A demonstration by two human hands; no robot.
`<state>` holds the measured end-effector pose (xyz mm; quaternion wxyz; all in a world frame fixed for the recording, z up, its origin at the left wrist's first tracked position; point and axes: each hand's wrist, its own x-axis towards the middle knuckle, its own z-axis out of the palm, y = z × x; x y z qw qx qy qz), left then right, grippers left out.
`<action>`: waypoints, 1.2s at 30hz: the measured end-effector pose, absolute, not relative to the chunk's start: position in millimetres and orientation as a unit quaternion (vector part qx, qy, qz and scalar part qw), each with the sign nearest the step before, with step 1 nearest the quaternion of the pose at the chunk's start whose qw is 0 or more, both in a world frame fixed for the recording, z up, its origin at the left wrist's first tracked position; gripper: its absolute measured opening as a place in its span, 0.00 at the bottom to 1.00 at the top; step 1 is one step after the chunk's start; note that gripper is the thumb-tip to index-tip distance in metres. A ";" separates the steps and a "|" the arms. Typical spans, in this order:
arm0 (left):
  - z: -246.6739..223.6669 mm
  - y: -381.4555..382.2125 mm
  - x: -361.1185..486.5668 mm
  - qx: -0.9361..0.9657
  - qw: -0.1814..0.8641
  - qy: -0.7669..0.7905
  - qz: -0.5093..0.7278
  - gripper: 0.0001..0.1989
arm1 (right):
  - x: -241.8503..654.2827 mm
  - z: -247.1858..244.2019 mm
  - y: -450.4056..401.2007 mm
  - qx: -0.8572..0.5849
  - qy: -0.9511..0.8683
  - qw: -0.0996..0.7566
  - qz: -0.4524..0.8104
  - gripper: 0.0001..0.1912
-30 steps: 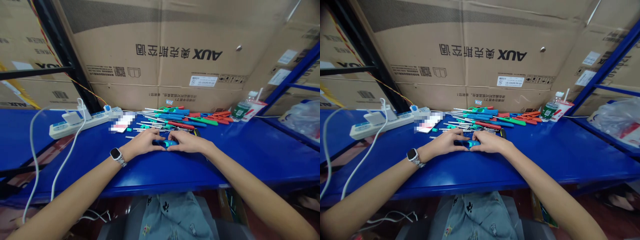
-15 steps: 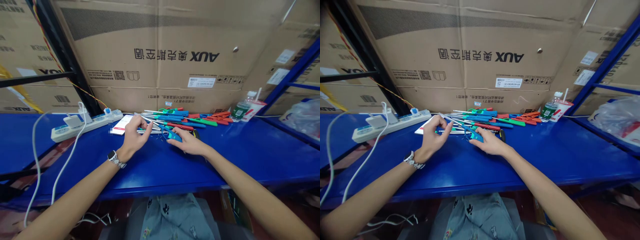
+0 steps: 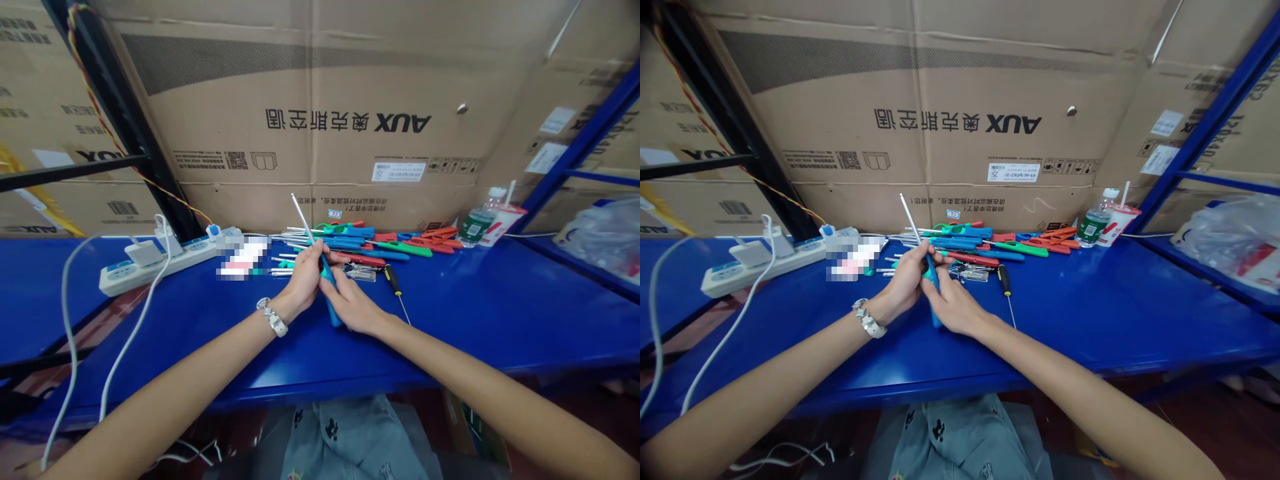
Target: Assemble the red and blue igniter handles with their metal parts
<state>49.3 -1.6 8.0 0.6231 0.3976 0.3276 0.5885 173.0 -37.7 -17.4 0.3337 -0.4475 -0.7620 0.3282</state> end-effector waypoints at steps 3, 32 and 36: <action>15.6 4.6 36.0 0.415 0.618 0.338 0.576 0.21 | 191.6 -15.1 -25.0 -0.450 -0.764 0.318 0.335 0.28; 1.3 15.6 -24.4 0.831 0.073 0.529 0.159 0.14 | 181.6 34.8 67.3 -0.564 -0.824 0.007 0.053 0.04; 2.7 16.5 -25.9 0.830 0.090 0.519 0.182 0.13 | 177.5 40.9 77.0 -0.557 -0.828 -0.004 0.069 0.03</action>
